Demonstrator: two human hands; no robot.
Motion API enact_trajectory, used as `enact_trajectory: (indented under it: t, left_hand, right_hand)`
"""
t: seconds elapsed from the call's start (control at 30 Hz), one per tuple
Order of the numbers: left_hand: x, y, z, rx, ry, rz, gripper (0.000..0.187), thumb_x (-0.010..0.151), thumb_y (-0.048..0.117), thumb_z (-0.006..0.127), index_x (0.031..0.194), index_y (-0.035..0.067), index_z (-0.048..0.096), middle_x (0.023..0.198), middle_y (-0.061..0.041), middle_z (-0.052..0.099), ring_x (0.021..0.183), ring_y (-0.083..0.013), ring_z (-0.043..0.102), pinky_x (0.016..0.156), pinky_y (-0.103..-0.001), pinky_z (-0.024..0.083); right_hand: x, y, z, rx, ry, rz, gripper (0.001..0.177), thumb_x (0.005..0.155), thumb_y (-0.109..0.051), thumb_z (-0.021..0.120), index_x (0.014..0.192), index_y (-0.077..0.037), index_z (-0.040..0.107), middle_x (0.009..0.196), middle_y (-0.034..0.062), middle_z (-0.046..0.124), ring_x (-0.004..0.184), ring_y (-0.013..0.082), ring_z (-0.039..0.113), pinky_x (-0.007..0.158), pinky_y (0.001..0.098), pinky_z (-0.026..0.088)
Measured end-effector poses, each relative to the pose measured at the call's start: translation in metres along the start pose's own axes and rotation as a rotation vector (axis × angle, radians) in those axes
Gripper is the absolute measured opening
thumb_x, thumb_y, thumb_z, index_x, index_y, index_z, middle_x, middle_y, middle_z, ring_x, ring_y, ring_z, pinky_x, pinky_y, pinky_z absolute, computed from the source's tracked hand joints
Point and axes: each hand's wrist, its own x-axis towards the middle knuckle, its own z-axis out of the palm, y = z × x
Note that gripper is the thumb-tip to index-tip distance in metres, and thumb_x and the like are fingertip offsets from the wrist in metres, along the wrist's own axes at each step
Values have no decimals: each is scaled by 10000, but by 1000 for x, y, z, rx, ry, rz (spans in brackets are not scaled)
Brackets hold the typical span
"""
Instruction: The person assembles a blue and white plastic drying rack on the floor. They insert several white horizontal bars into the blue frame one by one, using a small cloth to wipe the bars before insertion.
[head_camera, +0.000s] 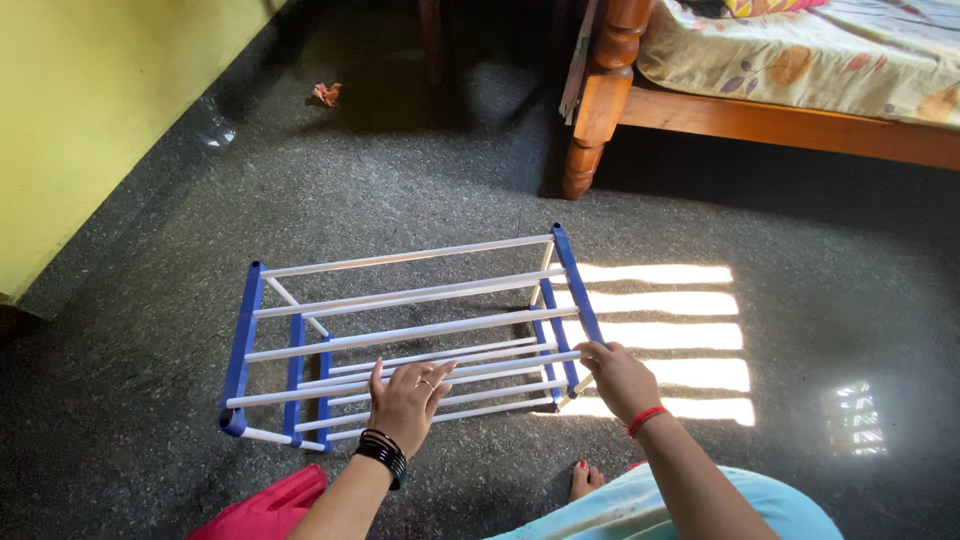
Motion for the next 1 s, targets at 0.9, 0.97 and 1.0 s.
enact_trajectory:
  t: [0.9,0.97,1.0]
  left_hand:
    - [-2,-16,26,-74,21,-25,479,969,164,574,1346,461,579,1100,83,666,1098,-122,595,1069,-497,242]
    - [-3,-17,26,-69,44,-18,475,969,166,574,1342,460,585,1094,81,666,1099,-121,597,1066,-500,245]
    - [-2,-17,26,-66,50,-19,478,966,165,572,1341,461,587,1091,82,666,1100,-120,598,1068,-501,245]
  right_hand:
    - [-5,-4,0,-88,48,6,281,987,-467,492,1127,-371,715,938,-38,700,607,110,652,471,240,516]
    - [-5,-3,-1,-95,62,-15,280,981,-474,500,1122,-374,720,936,-43,707,617,103,652,479,234,517]
    - [-5,-3,-1,-98,69,-25,279,977,-478,505,1119,-376,723,935,-45,711,623,100,652,484,231,518]
